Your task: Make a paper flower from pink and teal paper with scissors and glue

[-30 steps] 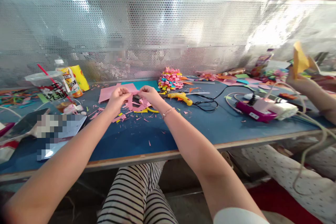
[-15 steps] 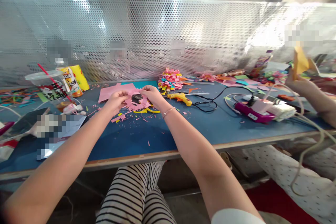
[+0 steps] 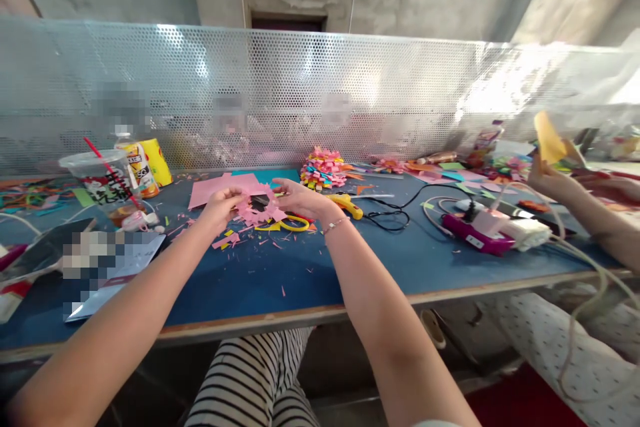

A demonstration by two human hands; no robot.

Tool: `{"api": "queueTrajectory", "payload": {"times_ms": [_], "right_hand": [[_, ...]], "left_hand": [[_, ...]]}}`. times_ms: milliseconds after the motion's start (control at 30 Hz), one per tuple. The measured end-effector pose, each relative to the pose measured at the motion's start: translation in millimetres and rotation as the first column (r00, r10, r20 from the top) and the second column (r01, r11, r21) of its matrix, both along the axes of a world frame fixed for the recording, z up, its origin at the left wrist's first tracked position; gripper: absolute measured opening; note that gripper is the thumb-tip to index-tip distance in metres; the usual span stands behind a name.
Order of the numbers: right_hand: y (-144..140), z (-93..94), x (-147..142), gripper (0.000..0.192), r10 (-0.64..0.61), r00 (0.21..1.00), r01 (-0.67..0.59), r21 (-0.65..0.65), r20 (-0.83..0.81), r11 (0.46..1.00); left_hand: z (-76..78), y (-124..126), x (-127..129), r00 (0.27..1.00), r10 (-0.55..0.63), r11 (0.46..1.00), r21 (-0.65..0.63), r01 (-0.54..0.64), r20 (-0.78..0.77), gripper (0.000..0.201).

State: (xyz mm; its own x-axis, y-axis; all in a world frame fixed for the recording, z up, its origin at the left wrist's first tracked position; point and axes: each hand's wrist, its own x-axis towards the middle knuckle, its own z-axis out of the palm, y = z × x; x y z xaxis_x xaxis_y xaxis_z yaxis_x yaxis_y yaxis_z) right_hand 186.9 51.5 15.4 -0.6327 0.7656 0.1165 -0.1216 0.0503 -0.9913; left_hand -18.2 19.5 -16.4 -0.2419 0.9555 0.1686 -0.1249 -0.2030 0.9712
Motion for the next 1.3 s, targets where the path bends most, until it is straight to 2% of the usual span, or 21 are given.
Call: {"api": "queueTrajectory", "payload": {"times_ms": [67,133,200,267,333,467,567,667,733,767,833,867,900,933,967,1033,1067,1100,1167,1300], "right_hand": [[5.5,1.1,11.0,0.049,-0.048,0.999,0.048,0.023,-0.021,0.999],[12.7,-1.1,16.2,0.036,-0.192,0.98,0.194,0.028,-0.043,0.981],[18.3,-5.1,15.2,0.025,-0.299,0.953,0.299,-0.006,-0.053,0.954],[20.0,-9.4,10.0,0.019,-0.337,0.94,0.335,-0.05,-0.045,0.941],[18.3,-13.8,3.0,0.018,-0.31,0.95,0.307,-0.077,-0.038,0.949],[13.1,-23.3,-7.0,0.023,-0.137,0.991,0.137,-0.138,0.007,0.981],[14.1,-28.5,-7.1,0.026,-0.093,0.993,0.102,-0.129,0.08,0.986],[17.7,-28.4,-2.9,0.028,-0.153,0.984,0.161,-0.087,0.088,0.983],[19.5,-25.7,-1.1,0.03,-0.232,0.971,0.234,-0.033,0.055,0.972],[19.9,-24.1,-1.3,0.031,-0.261,0.965,0.261,-0.004,0.035,0.965],[19.0,-21.1,-4.3,0.032,-0.313,0.95,0.312,0.089,-0.004,0.946],[17.6,-20.0,-7.1,0.031,-0.357,0.934,0.356,0.173,-0.024,0.918],[15.3,-19.1,-10.3,0.031,-0.414,0.909,0.409,0.292,-0.048,0.864],[12.4,-18.5,-13.6,0.03,-0.477,0.876,0.46,0.438,-0.079,0.772],[9.0,-18.0,-16.7,0.029,-0.536,0.837,0.492,0.588,-0.114,0.642],[1.2,-17.2,-20.9,0.025,-0.584,0.798,0.441,0.806,-0.15,0.396],[-2.5,-16.8,-21.9,0.023,-0.585,0.797,0.391,0.867,-0.15,0.31],[-5.8,-16.3,-22.2,0.021,-0.581,0.801,0.342,0.905,-0.141,0.252],[-10.3,-15.4,-21.3,0.019,-0.573,0.811,0.275,0.942,-0.118,0.195],[-10.7,-15.8,-18.2,0.018,-0.551,0.833,0.191,0.962,-0.054,0.195]], "left_hand": [[-0.6,1.2,-1.4,1.0,0.008,1.0,-0.013,-0.008,0.008,0.025],[-1.7,2.5,-3.1,1.0,0.013,1.0,-0.023,-0.012,0.018,0.026],[-3.7,4.2,-5.0,0.999,0.0,1.0,-0.022,0.0,0.034,0.027],[-6.6,6.3,-7.3,0.998,-0.013,1.0,-0.011,0.014,0.056,0.029],[-9.9,8.4,-9.6,0.997,-0.025,0.999,-0.021,0.026,0.067,0.03],[-14.7,10.6,-13.3,0.992,-0.08,0.995,-0.047,0.084,0.097,0.032],[-15.4,9.3,-15.0,0.993,-0.093,0.993,-0.068,0.098,0.071,0.033],[-14.9,6.3,-18.1,0.998,-0.051,0.994,-0.102,0.048,-0.025,0.033],[-13.9,4.5,-21.6,0.983,-0.031,0.99,-0.138,0.006,-0.181,0.03],[-13.1,3.7,-23.3,0.957,-0.009,0.991,-0.133,-0.031,-0.29,0.028],[-9.8,2.5,-25.2,0.863,0.093,0.992,-0.033,-0.126,-0.496,0.024],[-7.4,1.8,-24.8,0.823,0.153,0.987,0.045,-0.153,-0.547,0.023],[-4.5,0.9,-23.1,0.81,0.2,0.98,0.12,-0.16,-0.552,0.021],[-1.2,-0.3,-20.2,0.831,0.203,0.977,0.165,-0.136,-0.518,0.02],[2.0,-2.0,-16.3,0.878,0.153,0.981,0.176,-0.08,-0.453,0.021],[7.3,-6.5,-6.9,0.948,-0.018,0.983,0.17,0.075,-0.316,0.029],[8.9,-9.1,-2.3,0.955,-0.101,0.968,0.194,0.159,-0.28,0.029],[9.8,-11.7,1.6,0.953,-0.181,0.948,0.214,0.235,-0.242,0.029],[10.0,-16.2,6.9,0.937,-0.313,0.913,0.224,0.342,-0.156,0.028],[8.9,-21.0,9.3,0.899,-0.437,0.879,0.194,0.435,-0.036,0.024]]}}
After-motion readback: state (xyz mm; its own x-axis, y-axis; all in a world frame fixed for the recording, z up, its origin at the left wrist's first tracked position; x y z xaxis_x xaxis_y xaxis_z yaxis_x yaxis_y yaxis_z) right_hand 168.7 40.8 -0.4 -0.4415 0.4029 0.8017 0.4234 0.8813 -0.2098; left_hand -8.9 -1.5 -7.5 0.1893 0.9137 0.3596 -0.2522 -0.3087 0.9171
